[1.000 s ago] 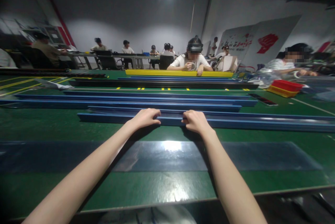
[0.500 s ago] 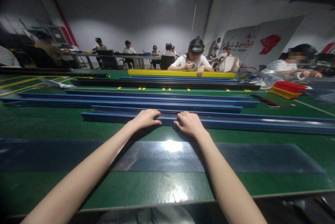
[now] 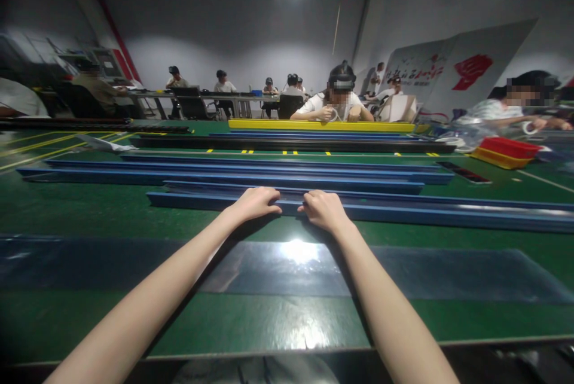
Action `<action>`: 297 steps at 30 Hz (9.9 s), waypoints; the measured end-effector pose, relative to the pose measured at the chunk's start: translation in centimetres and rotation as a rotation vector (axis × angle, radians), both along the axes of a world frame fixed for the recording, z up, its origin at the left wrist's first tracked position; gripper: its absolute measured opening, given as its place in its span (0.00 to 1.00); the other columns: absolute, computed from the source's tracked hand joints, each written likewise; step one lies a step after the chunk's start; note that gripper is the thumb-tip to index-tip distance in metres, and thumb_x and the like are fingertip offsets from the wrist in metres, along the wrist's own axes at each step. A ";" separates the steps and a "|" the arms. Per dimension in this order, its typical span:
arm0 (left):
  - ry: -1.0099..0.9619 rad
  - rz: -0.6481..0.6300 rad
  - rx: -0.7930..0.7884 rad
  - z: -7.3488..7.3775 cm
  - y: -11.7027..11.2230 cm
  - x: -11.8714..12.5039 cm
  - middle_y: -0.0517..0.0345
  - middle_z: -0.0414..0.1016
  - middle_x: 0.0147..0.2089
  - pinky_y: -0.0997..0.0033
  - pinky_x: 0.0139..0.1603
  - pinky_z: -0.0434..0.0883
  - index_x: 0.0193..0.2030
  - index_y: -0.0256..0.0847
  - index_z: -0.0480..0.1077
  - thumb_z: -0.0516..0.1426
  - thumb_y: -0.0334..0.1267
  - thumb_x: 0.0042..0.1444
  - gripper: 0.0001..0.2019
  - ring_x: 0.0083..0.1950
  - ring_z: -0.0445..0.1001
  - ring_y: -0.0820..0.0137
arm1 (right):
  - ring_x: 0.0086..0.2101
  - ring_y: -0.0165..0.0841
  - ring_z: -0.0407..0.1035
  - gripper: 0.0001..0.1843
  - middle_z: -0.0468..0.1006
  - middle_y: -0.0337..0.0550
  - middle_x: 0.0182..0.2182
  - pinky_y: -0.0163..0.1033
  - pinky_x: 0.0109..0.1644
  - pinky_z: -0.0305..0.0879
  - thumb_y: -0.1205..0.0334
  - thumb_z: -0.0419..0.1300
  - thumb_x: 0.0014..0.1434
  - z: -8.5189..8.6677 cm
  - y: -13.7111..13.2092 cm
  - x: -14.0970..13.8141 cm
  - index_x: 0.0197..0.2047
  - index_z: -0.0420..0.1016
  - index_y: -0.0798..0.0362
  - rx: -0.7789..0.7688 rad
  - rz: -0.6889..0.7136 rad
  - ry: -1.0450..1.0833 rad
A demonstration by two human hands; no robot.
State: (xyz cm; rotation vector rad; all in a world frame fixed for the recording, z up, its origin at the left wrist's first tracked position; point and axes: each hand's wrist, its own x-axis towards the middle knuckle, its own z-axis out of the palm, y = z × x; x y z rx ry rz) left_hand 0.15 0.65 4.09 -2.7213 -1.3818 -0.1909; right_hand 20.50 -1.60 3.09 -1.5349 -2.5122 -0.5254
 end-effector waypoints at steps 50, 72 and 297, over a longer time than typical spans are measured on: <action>-0.213 -0.134 -0.117 -1.1 1.0 -0.1 0.56 0.74 0.37 0.74 0.38 0.64 0.36 0.39 0.70 0.56 0.42 0.52 0.09 0.39 0.70 0.68 | 0.33 0.33 0.69 0.13 0.76 0.43 0.33 0.35 0.28 0.47 0.53 0.51 0.58 0.5 -0.7 2.6 0.31 0.70 0.53 -0.053 -0.080 0.003; -0.226 -0.190 -0.113 -1.1 1.0 -0.2 0.52 0.73 0.48 0.72 0.50 0.64 0.46 0.37 0.70 0.56 0.40 0.54 0.15 0.49 0.70 0.66 | 0.36 0.35 0.69 0.15 0.76 0.44 0.35 0.34 0.30 0.50 0.52 0.49 0.59 0.7 -0.9 2.6 0.34 0.70 0.52 -0.078 -0.077 0.013; -0.168 -0.190 -0.011 -2.0 0.3 0.1 0.56 0.70 0.54 0.70 0.51 0.65 0.52 0.43 0.67 0.51 0.47 0.56 0.19 0.54 0.68 0.67 | 0.48 0.37 0.65 0.20 0.73 0.50 0.48 0.40 0.48 0.60 0.56 0.50 0.59 -0.1 -0.9 1.2 0.52 0.68 0.55 -0.178 0.107 0.150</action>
